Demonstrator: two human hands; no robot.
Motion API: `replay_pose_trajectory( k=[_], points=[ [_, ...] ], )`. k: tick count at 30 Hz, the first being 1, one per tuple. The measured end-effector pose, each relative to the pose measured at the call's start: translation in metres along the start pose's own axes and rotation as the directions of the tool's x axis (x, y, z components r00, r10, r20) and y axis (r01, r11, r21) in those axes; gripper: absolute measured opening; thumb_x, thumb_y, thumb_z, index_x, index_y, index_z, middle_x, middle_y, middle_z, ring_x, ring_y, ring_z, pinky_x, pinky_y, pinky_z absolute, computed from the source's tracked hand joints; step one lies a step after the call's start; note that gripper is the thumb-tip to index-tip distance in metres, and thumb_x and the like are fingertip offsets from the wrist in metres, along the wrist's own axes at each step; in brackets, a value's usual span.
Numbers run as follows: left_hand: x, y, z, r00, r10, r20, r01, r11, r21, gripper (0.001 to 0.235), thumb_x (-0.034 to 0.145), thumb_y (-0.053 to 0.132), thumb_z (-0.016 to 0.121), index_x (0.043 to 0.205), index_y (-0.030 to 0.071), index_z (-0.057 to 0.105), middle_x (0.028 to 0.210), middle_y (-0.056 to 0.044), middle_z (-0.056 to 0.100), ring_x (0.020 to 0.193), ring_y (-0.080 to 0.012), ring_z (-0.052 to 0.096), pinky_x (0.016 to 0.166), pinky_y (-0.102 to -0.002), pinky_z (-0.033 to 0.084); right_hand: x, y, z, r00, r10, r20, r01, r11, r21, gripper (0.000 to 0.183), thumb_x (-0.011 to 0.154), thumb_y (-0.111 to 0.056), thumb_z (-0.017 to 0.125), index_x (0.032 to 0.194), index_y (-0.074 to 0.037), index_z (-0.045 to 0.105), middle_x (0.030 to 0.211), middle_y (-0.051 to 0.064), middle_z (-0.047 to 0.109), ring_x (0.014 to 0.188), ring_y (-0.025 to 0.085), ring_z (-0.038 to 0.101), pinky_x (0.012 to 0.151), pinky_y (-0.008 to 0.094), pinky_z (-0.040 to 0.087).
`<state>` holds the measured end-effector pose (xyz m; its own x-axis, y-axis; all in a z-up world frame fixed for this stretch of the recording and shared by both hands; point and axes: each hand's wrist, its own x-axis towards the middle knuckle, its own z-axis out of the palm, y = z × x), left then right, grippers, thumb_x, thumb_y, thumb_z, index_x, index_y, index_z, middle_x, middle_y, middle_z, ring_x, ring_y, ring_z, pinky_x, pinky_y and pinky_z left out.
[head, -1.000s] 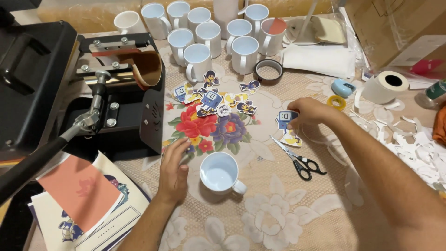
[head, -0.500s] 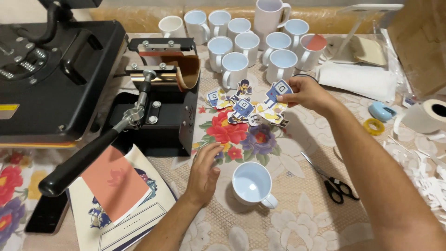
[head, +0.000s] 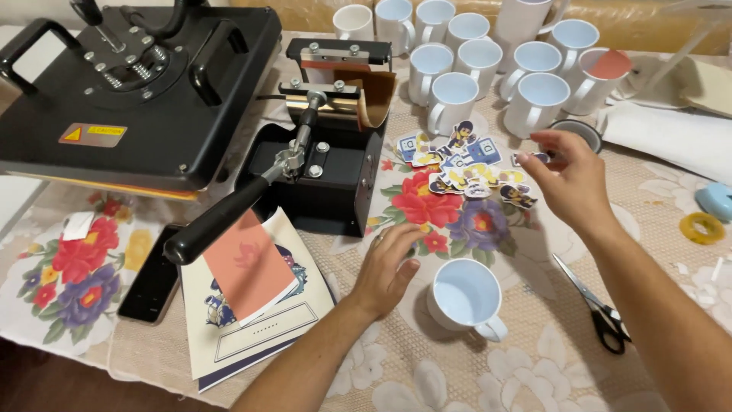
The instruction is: Cutting out printed designs and taping them onto ceramic mugs for heat transfer printing.
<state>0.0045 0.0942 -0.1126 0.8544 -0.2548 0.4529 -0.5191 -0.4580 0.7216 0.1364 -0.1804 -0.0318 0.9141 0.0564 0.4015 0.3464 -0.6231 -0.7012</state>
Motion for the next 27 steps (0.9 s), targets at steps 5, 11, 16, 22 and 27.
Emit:
replay_pose_trajectory(
  k=[5, 11, 16, 22, 27],
  points=[
    [0.003, 0.000, 0.004, 0.999, -0.054, -0.002, 0.054, 0.998, 0.045, 0.088, 0.099, 0.068, 0.010, 0.128, 0.004, 0.062, 0.131, -0.016, 0.062, 0.126, -0.0305, 0.054, 0.105, -0.046, 0.039, -0.092, -0.018, -0.068, 0.947, 0.266, 0.178, -0.284, 0.955, 0.081, 0.025, 0.087, -0.021, 0.072, 0.111, -0.014, 0.073, 0.128, 0.005, 0.069, 0.103, 0.022, 0.071, 0.088, 0.031, 0.055],
    [0.002, -0.018, 0.013, 0.994, -0.079, -0.075, 0.084, 0.994, 0.070, 0.077, 0.101, 0.061, 0.018, 0.123, 0.006, 0.067, 0.125, -0.014, 0.067, 0.122, -0.0296, 0.057, 0.103, -0.044, 0.040, -0.208, 0.019, -0.146, 0.833, 0.539, 0.122, -0.548, 0.834, 0.061, 0.023, 0.083, -0.014, 0.077, 0.106, -0.009, 0.081, 0.114, 0.001, 0.080, 0.095, 0.018, 0.076, 0.085, 0.029, 0.049],
    [0.003, -0.021, 0.012, 0.984, -0.070, -0.163, 0.079, 0.996, 0.051, 0.067, 0.105, 0.049, 0.022, 0.114, 0.003, 0.070, 0.114, -0.014, 0.069, 0.112, -0.0285, 0.061, 0.098, -0.040, 0.043, -0.270, -0.002, -0.212, 0.808, 0.587, -0.035, -0.586, 0.809, 0.053, 0.020, 0.087, -0.005, 0.072, 0.106, -0.002, 0.080, 0.109, 0.010, 0.079, 0.096, 0.019, 0.067, 0.088, 0.033, 0.049],
    [0.005, -0.015, 0.012, 0.977, -0.096, -0.190, 0.105, 0.994, 0.038, 0.062, 0.107, 0.041, 0.024, 0.108, 0.002, 0.072, 0.107, -0.015, 0.070, 0.105, -0.0279, 0.064, 0.091, -0.039, 0.048, -0.293, -0.011, -0.237, 0.791, 0.608, -0.068, -0.601, 0.793, 0.102, 0.018, 0.085, 0.002, 0.073, 0.101, 0.006, 0.079, 0.104, 0.017, 0.080, 0.096, 0.024, 0.071, 0.090, 0.035, 0.053],
    [-0.002, -0.015, 0.008, 0.970, -0.138, -0.198, 0.148, 0.988, 0.035, 0.063, 0.107, 0.042, 0.024, 0.109, 0.002, 0.072, 0.108, -0.015, 0.070, 0.107, -0.0273, 0.063, 0.092, -0.038, 0.049, -0.271, -0.016, -0.216, 0.816, 0.578, 0.032, -0.560, 0.802, -0.207, 0.020, 0.082, -0.019, 0.076, 0.099, -0.014, 0.085, 0.104, 0.000, 0.085, 0.087, 0.017, 0.078, 0.081, 0.032, 0.060]
  ],
)
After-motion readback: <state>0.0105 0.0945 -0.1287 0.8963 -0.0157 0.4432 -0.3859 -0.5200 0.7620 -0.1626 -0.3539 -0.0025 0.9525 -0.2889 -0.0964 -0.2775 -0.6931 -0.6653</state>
